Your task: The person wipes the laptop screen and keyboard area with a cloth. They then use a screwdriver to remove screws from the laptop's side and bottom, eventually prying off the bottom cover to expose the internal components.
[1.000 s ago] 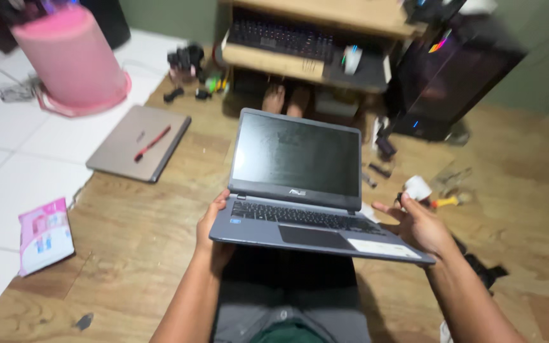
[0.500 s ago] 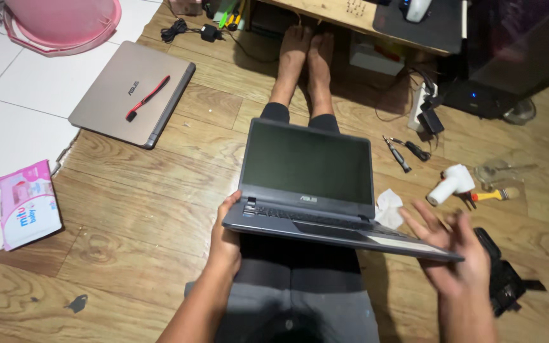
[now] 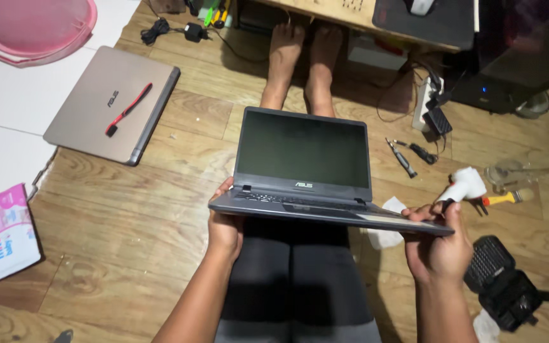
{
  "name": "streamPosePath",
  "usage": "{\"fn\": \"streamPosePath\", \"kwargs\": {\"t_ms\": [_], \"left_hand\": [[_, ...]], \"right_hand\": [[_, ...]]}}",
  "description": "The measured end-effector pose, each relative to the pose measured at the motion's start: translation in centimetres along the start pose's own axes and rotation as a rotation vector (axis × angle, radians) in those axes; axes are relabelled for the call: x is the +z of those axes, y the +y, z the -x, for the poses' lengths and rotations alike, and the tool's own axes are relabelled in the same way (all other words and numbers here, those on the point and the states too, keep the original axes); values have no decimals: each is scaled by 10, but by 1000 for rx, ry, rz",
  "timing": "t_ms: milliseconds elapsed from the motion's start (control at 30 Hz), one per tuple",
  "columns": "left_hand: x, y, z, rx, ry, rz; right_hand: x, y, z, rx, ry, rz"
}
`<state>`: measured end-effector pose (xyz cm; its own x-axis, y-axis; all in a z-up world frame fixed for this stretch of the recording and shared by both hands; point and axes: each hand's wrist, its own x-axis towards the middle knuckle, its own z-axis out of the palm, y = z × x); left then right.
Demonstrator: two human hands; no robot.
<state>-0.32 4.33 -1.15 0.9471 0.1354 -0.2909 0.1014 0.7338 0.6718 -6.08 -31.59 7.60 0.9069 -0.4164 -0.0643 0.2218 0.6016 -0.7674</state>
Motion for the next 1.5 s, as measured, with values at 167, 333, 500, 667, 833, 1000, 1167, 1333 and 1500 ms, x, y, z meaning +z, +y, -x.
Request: {"fn": "streamPosePath", "kwargs": {"t_ms": [167, 333, 500, 667, 833, 1000, 1167, 1333, 1500], "left_hand": [[9, -3, -21, 51, 13, -97], [27, 4, 7, 634, 74, -408], [55, 23, 56, 1206, -146, -866], [72, 30, 31, 1247, -113, -899], [78, 40, 23, 1261, -130, -962], [86, 55, 42, 1353, -73, -1202], [94, 62, 48, 1309, -27, -1291], [98, 65, 46, 1278, -39, -1292], [102, 61, 38, 1271, 3, -1295]], "right_hand": [[6, 13, -25, -48, -65, 48], [-5, 24, -45, -137, -83, 48], [-9, 24, -56, -130, 5, -29], [6, 19, -62, -69, -52, -56], [5, 27, -71, -79, -43, -67], [-1, 28, -76, -94, -39, 2], [18, -8, -52, -625, -52, 712], [100, -63, -34, -915, -668, 1382], [210, -30, -20, -951, -1097, 1535]]}}
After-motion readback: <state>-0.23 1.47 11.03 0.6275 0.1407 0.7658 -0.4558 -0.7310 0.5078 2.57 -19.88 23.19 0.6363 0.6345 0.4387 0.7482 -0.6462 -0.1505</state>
